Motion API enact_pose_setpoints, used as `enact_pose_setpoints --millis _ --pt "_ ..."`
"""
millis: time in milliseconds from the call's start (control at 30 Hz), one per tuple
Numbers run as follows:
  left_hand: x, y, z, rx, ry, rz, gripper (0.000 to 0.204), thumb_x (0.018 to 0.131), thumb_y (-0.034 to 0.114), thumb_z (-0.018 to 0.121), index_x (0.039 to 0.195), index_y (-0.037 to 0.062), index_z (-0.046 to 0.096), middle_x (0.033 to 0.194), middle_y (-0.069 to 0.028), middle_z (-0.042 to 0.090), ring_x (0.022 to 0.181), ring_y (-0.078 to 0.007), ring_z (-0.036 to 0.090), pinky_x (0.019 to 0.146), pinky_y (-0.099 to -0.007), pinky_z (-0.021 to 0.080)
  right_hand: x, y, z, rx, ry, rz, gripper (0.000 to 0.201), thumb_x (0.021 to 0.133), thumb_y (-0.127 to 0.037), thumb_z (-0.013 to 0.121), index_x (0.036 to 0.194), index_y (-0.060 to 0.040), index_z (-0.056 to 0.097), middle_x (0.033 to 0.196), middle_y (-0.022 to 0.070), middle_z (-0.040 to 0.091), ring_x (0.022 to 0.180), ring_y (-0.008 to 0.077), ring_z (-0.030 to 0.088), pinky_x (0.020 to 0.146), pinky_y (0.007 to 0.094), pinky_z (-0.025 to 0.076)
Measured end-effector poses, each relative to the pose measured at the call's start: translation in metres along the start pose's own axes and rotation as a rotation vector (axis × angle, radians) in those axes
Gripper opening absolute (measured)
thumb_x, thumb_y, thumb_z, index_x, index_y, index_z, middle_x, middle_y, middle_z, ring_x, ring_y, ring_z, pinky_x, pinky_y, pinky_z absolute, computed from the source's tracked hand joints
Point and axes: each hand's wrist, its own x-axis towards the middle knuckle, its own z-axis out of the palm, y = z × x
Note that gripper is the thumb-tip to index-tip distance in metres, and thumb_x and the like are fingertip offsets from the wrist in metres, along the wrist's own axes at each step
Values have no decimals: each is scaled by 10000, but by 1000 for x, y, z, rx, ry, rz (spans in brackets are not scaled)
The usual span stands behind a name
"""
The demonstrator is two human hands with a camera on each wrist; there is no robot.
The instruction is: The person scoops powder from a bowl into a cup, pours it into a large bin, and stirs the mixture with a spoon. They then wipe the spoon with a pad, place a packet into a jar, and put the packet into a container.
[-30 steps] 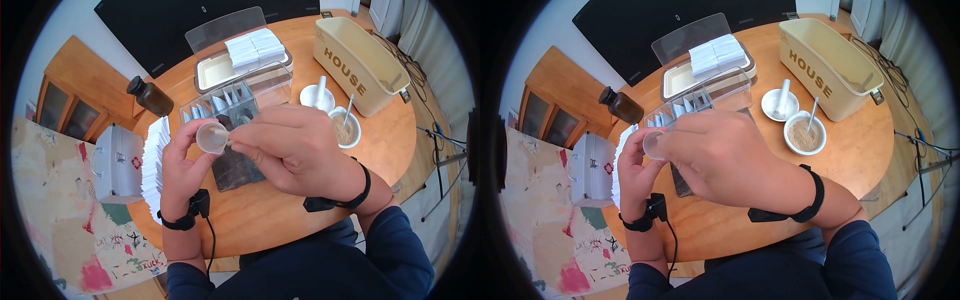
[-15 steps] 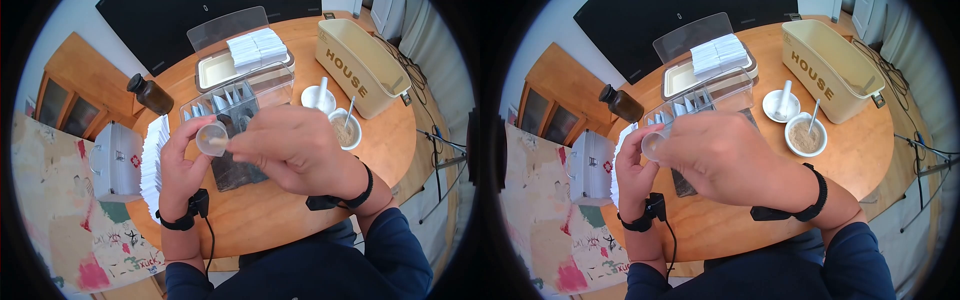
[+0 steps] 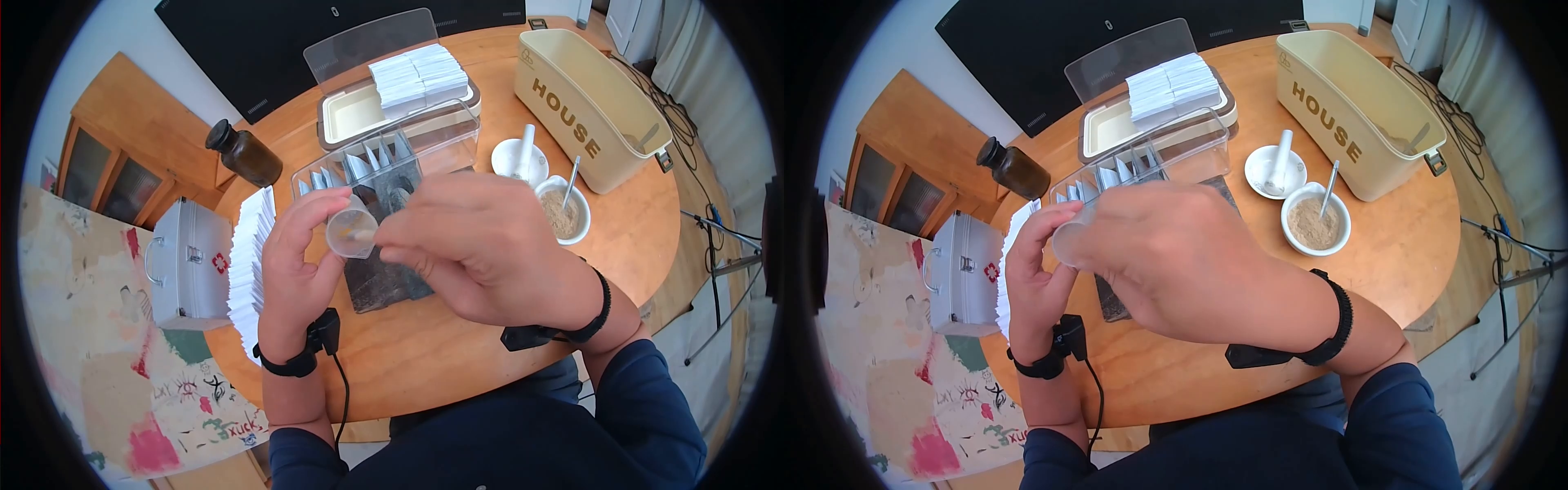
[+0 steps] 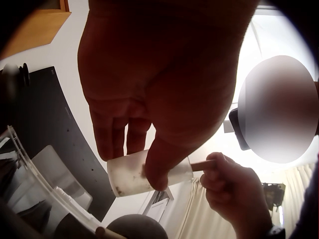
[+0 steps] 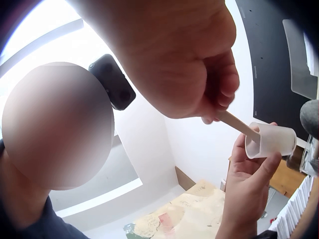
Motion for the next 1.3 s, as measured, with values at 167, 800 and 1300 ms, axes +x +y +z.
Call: enact_pose_setpoints --millis 167,800,1300 --pt "2 0 0 81 26 37 430 746 -48 723 1155 46 631 1204 -145 681 1109 -312 644 957 -380 498 -1 -9 -1 52 -7 56 157 779 -7 758 928 -40 718 664 70 595 557 229 571 491 324 425" --pt "-2 2 -2 -2 36 -78 473 736 -45 743 1189 41 640 1192 -115 688 1098 -259 655 961 -349 498 -7 6 18 -62 35 -12 216 756 -31 789 955 -79 721 726 66 583 606 240 581 519 342 435" --pt "-3 2 -2 -17 18 -74 475 743 -32 761 1197 42 644 1192 -117 693 1100 -258 661 962 -350 499 -6 8 18 -43 12 -62 210 746 -8 776 937 -72 717 725 54 584 611 245 579 531 347 439"
